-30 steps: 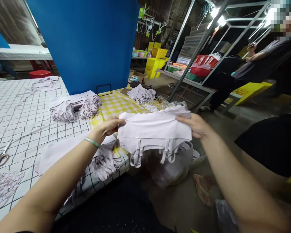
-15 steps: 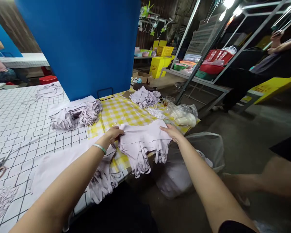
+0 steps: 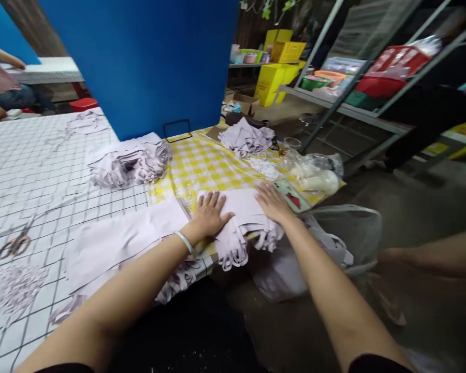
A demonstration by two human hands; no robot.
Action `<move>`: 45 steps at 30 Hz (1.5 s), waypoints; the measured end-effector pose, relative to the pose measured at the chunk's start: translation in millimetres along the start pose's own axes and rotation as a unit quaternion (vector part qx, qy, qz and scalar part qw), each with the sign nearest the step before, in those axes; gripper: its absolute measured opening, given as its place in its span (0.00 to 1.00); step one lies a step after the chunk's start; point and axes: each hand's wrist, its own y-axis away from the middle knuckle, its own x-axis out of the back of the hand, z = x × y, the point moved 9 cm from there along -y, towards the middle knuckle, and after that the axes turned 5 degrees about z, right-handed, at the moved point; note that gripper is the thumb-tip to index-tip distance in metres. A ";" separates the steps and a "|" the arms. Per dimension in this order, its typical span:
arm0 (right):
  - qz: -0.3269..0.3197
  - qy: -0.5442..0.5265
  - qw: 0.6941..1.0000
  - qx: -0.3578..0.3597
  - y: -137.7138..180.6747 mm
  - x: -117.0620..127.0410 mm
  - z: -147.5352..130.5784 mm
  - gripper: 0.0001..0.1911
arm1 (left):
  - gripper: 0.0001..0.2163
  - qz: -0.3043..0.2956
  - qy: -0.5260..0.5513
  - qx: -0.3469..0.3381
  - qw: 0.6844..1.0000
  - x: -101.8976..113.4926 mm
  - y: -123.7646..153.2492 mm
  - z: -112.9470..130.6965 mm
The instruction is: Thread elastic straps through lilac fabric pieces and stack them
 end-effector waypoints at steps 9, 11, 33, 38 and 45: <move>0.034 -0.045 0.998 -0.039 -3.6 7.1 14.4 0.35 | 0.34 0.063 0.079 -0.019 0.995 44.7 52.9 -7.8; 0.147 -0.043 0.988 0.024 7.6 44.1 -28.4 0.31 | 0.28 0.179 0.101 0.002 0.979 87.1 100.9 -43.5; 0.021 -0.177 0.984 0.024 24.4 -40.5 -276.4 0.16 | 0.08 0.163 0.136 0.471 0.856 86.5 288.0 -263.6; 0.081 -0.207 0.966 0.129 48.3 -28.8 -299.6 0.04 | 0.18 0.170 0.178 0.469 0.848 87.4 285.0 -249.5; 0.027 -0.289 0.957 0.012 35.7 -37.2 -276.6 0.15 | 0.40 0.171 0.297 0.502 0.794 75.7 291.3 -277.2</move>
